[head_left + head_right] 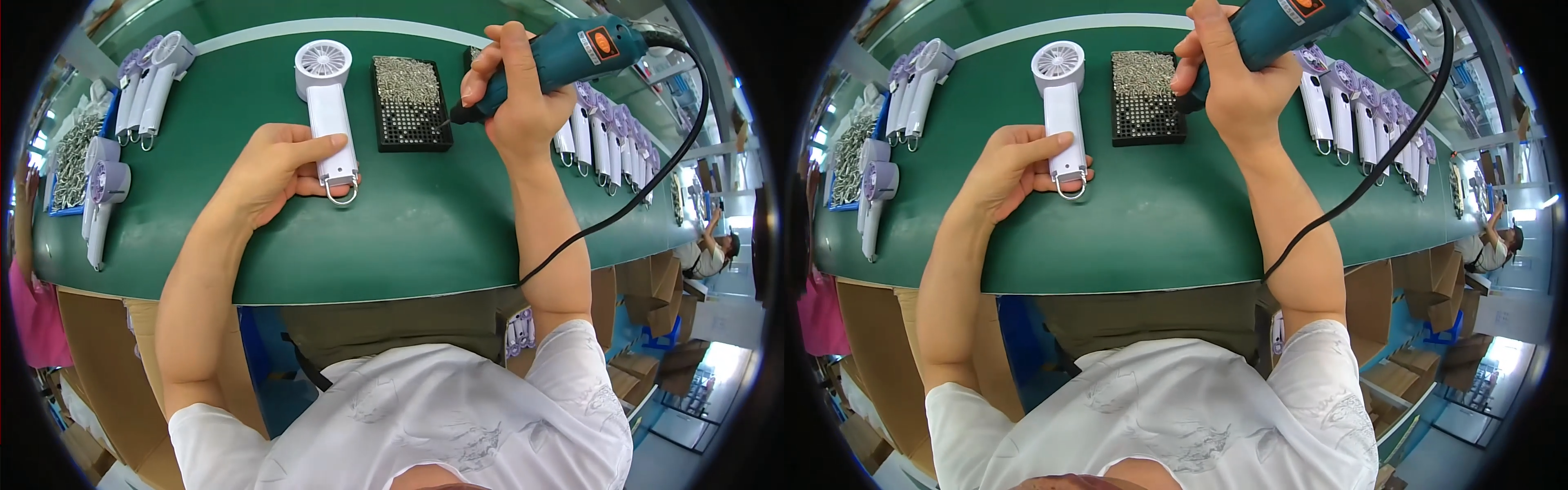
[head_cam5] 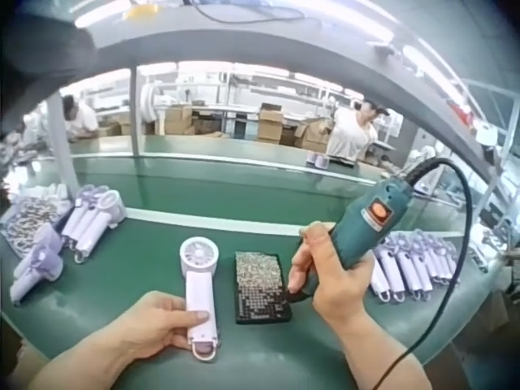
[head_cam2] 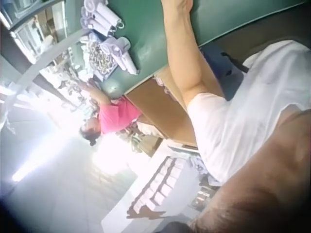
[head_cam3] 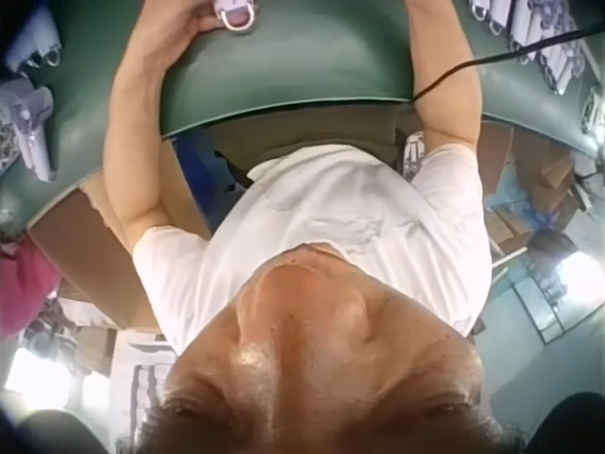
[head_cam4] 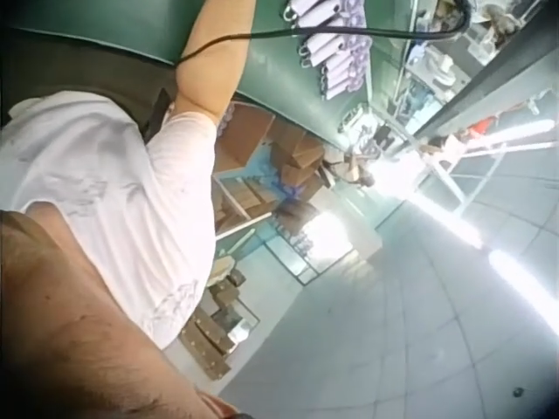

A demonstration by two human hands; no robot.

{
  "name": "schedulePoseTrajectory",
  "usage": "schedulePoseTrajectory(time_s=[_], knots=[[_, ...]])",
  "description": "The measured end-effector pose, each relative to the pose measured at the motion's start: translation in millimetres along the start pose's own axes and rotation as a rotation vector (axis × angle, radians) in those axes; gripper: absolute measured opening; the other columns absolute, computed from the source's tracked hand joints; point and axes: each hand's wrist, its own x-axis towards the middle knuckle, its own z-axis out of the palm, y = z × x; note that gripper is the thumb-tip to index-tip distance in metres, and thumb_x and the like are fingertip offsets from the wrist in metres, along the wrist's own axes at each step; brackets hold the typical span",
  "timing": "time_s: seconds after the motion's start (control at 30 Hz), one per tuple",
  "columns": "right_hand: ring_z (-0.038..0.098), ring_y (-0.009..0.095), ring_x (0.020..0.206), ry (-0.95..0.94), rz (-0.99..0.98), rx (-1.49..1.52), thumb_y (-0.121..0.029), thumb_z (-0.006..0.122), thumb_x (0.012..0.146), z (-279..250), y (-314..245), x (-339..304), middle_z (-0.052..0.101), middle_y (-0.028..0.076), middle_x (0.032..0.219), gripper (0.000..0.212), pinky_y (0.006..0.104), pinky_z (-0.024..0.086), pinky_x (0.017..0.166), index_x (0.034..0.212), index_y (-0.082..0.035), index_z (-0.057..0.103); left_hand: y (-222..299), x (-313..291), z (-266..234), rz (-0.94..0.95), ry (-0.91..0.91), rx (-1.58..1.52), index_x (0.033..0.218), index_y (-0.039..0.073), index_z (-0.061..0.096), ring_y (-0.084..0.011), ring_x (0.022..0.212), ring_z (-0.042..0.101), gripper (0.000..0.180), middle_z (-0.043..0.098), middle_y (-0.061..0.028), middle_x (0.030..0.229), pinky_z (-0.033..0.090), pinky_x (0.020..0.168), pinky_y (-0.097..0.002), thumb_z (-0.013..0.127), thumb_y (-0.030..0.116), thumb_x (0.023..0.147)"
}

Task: The person assembles portable electric fans by picking up screws from a tray and fastening them into the fan components using an electric screwdriver.

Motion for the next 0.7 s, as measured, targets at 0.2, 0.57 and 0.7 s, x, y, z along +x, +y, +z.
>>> schedulePoseTrajectory(time_s=[0.2, 0.57, 0.7], knots=[[0.059, 0.019, 0.047, -0.005, 0.008, 0.000, -0.018, 0.068, 0.100, -2.1, 2.3, 0.2, 0.064, 0.011, 0.068, 0.028, 0.0334, 0.049, 0.045, 0.101, 0.009, 0.064, -0.3, 0.6, 1.6, 0.000, 0.006, 0.034, 0.118, -0.013, 0.059, -0.0285, 0.091, 0.075, 0.039, 0.071, -0.0221, 0.103, 0.065, 0.076, -0.0346, 0.067, 0.020, 0.099], [0.061, 0.018, 0.047, -0.026, 0.015, -0.011, -0.014, 0.069, 0.099, 0.2, 3.0, -1.0, 0.065, 0.011, 0.068, 0.020, 0.0321, 0.049, 0.045, 0.098, 0.005, 0.065, -1.4, 0.5, 3.9, 0.004, 0.011, 0.043, 0.117, -0.012, 0.059, -0.0270, 0.090, 0.075, 0.037, 0.071, -0.0208, 0.102, 0.065, 0.076, -0.0345, 0.068, 0.020, 0.099], [0.061, 0.017, 0.048, -0.146, 0.002, -0.126, -0.013, 0.070, 0.098, 3.8, 1.7, -0.7, 0.066, 0.011, 0.068, 0.016, 0.0309, 0.050, 0.046, 0.092, 0.001, 0.065, -1.3, -1.6, 5.0, -0.030, -0.007, 0.072, 0.115, -0.012, 0.061, -0.0240, 0.087, 0.075, 0.036, 0.072, -0.0192, 0.101, 0.065, 0.077, -0.0344, 0.071, 0.018, 0.097]])
